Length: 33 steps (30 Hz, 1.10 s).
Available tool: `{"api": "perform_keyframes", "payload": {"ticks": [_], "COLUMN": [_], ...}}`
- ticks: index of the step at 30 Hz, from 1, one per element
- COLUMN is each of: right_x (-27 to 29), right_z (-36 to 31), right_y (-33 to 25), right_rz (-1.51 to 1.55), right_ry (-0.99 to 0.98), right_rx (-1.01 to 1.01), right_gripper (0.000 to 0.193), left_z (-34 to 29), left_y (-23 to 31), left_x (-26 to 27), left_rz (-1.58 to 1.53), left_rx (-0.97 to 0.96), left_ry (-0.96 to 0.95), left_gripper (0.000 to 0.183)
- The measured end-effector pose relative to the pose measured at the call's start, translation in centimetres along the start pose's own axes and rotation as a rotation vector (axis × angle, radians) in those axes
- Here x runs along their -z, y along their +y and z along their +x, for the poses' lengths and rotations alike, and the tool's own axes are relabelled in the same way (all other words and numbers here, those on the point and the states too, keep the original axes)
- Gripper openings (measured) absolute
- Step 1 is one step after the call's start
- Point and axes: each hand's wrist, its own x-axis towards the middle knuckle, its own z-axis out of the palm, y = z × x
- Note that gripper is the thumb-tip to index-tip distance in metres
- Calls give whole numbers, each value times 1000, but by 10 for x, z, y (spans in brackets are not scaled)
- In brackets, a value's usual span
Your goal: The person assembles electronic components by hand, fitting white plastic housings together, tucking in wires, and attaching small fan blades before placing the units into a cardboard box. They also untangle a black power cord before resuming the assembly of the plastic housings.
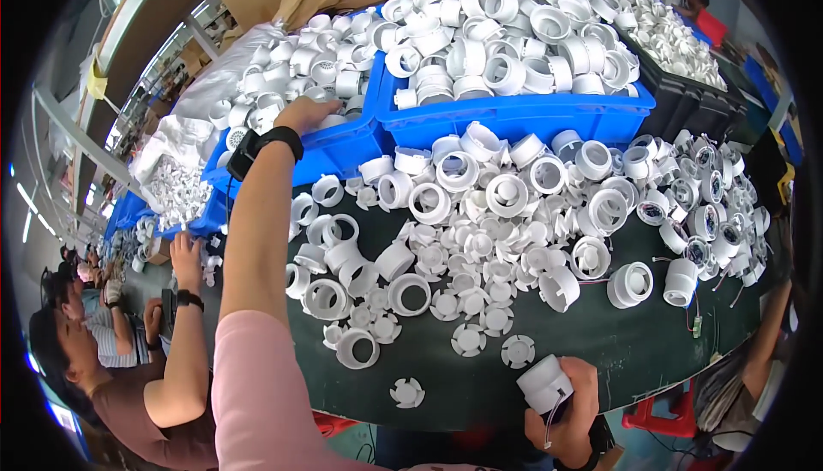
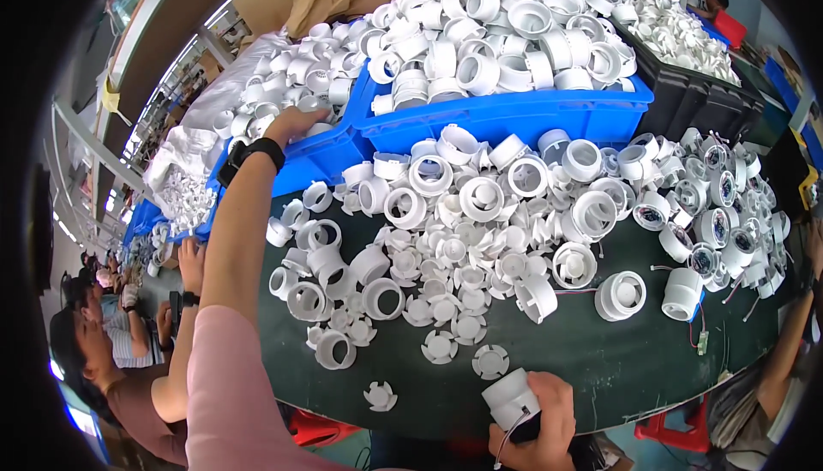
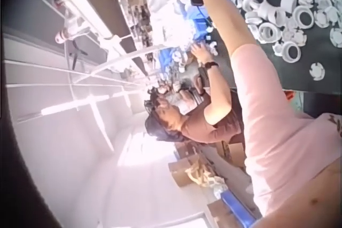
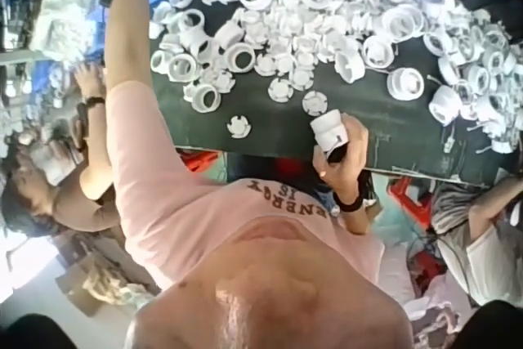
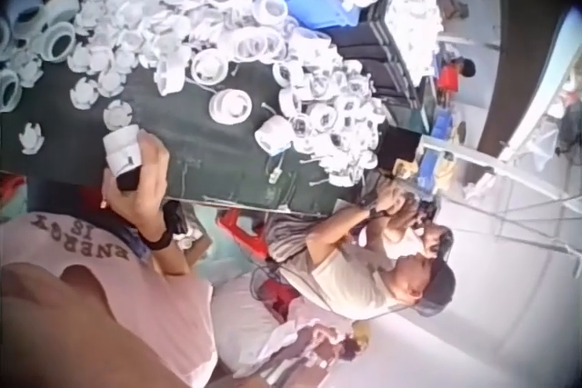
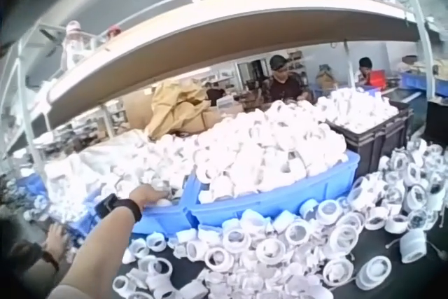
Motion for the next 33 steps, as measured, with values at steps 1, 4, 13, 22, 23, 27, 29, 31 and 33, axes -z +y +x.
{"api": "perform_keyframes", "payload": {"ticks": [1, 4, 13, 22, 23, 27, 29, 31, 33], "right_x": [-1, -1, 0, 3, 5, 12, 15, 16, 18], "right_z": [3, 2, -7, 2, -3, -20, -29, -36, -41], "right_y": [0, -5, -3, -73, -76, -67, -70, -72, -79], "right_rz": [-20, -104, 481, 1186, 1172, 805, 747, 674, 582], "right_ry": [0, 43, 73, -82, -88, -120, -154, -180, -199], "right_rx": [14, 19, -256, -340, -335, -129, -102, -26, -4], "right_gripper": [63, 65, 66, 68, 68, 66, 66, 67, 67], "left_z": [1, 1, -70, -385, -410, -465, -483, -498, -505], "left_y": [1, -5, -23, 44, 46, 46, 43, 42, 38], "left_x": [-4, -4, 72, 11, 7, 2, -11, -23, -34], "left_rz": [7, 30, -1329, -1608, -1495, -1318, -1268, -1314, -1319], "left_rx": [1, -3, -74, -425, -527, -580, -593, -498, -666], "left_ry": [47, 40, -100, -834, -852, -657, -529, -493, -326], "left_gripper": [84, 79, 43, 63, 65, 58, 44, 40, 35]}}
